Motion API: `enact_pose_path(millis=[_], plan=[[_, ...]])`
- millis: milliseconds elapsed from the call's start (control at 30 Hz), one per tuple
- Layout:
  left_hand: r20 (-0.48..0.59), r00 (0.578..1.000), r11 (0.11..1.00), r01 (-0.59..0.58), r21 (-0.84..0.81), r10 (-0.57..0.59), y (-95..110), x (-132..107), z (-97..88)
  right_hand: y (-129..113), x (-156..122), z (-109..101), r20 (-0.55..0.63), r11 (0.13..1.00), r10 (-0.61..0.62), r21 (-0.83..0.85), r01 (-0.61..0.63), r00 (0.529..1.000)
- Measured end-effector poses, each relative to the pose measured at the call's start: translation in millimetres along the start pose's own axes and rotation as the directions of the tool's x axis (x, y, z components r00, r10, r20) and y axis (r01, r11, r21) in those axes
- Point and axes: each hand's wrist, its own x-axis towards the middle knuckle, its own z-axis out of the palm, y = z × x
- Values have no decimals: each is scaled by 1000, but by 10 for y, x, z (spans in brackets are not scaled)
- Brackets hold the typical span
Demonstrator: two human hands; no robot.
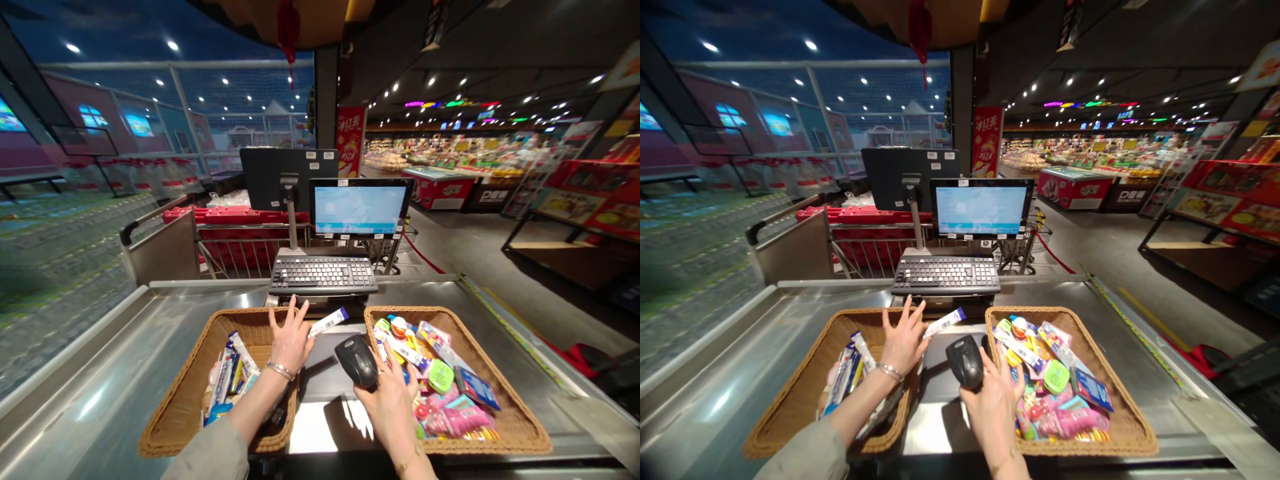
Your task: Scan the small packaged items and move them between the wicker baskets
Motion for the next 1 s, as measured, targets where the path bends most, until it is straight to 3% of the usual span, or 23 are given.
enact_pose_path(millis=[433,733,1000], plan=[[18,991,989,-131,-68,133,394,291,169,364,-84,-116,-113,992,94,-72,-103,989],[31,973,970,-226,-90,230,681,457,268,603,-118,-296,-213,967,189,-129,-219,959],[10,942,936,-331,-118,334,942,597,482,901,-161,-425,-269,935,288,-127,-331,919]])
